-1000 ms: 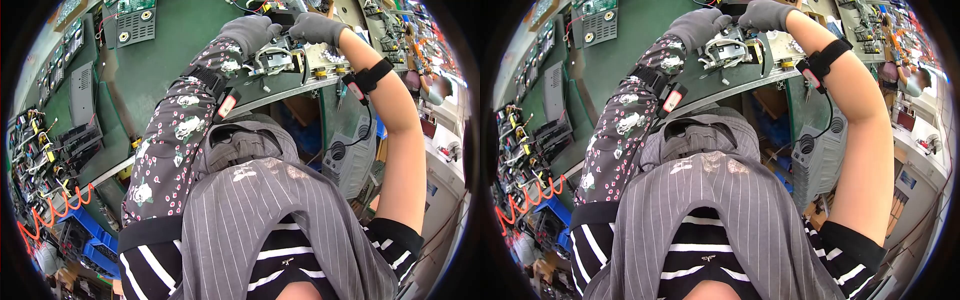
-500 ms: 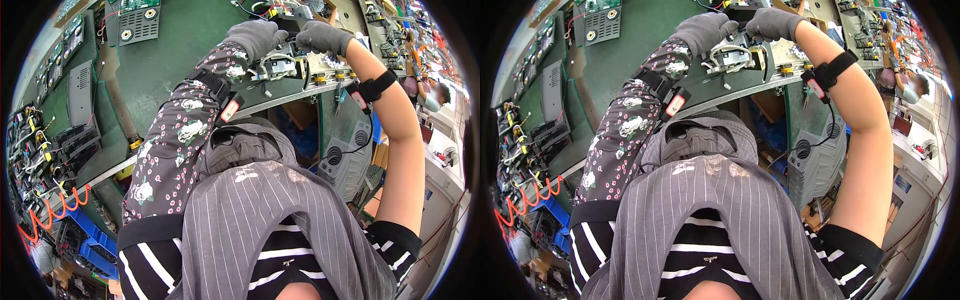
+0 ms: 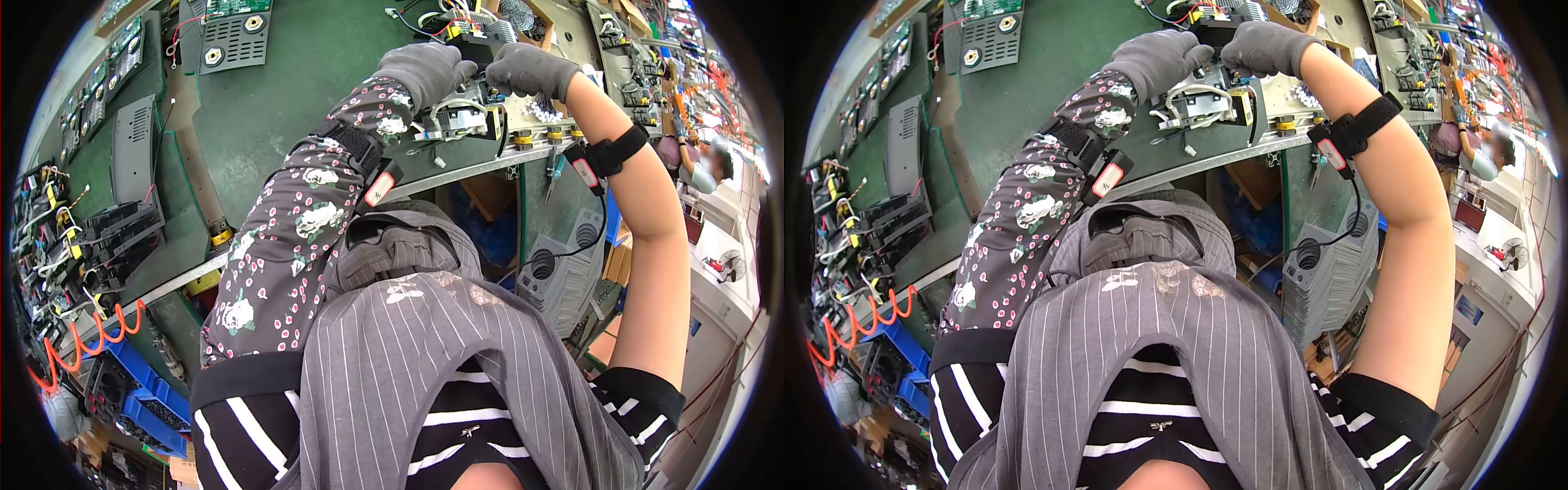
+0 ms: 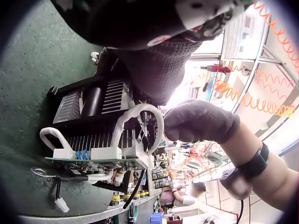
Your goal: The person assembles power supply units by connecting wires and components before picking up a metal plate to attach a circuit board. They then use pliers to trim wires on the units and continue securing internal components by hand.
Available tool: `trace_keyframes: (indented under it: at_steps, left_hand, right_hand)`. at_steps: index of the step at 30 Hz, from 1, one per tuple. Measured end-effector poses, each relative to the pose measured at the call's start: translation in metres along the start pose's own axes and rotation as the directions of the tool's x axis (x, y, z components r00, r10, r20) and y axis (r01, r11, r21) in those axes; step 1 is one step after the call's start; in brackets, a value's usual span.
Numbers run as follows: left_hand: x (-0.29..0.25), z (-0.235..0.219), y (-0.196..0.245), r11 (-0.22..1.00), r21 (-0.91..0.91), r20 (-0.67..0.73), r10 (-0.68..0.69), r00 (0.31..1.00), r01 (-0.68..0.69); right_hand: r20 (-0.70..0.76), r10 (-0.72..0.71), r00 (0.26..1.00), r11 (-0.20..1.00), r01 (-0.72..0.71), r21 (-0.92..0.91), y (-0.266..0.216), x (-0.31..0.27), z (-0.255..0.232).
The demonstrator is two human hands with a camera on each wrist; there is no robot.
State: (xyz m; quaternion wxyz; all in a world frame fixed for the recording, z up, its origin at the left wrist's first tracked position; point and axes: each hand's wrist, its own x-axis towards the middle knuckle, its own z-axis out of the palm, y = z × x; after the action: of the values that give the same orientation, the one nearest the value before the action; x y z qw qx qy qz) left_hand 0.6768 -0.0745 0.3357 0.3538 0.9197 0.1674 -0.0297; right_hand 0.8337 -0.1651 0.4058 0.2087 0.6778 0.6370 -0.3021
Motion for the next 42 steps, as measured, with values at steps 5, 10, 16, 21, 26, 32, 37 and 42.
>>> trace_keyframes:
  at_steps: [5,10,16,21,26,32,37,42]
  left_hand:
    - [0.002,0.002,-0.001,1.0,-0.004,0.001,-0.023,1.0,0.023]
    - [-0.001,-0.001,0.001,0.999,-0.007,0.0,-0.036,0.999,0.036]
    - [-0.003,-0.002,0.003,0.999,-0.019,0.017,-0.033,0.999,0.033]
    - [0.001,-0.002,0.001,0.997,-0.061,0.016,-0.053,0.998,0.054]
    - [0.003,-0.003,-0.002,0.996,-0.063,0.021,-0.058,0.998,0.059]
    - [0.004,-0.004,-0.003,0.995,-0.064,0.026,-0.074,0.997,0.075]
    - [0.003,-0.002,-0.004,0.993,-0.099,-0.018,-0.06,0.998,0.058]
    - [0.003,-0.006,-0.005,0.994,-0.085,0.006,-0.07,0.998,0.07]
  right_hand:
    - [0.01,0.266,0.964,0.853,-0.24,0.464,-0.004,-0.009,0.012]
    - [-0.001,0.39,0.921,0.741,-0.313,0.594,-0.018,-0.016,0.019]
    - [0.191,0.378,0.906,0.699,-0.415,0.583,-0.013,-0.008,0.004]
    - [0.317,0.404,0.858,0.625,-0.512,0.589,-0.01,-0.002,-0.004]
    - [0.353,0.379,0.855,0.755,-0.506,0.416,-0.012,0.008,-0.015]
    - [0.345,0.36,0.867,0.805,-0.476,0.355,-0.016,0.009,-0.019]
    - [0.359,0.378,0.853,0.815,-0.491,0.308,-0.022,0.013,-0.022]
    - [0.306,0.382,0.872,0.715,-0.489,0.5,-0.018,0.002,-0.017]
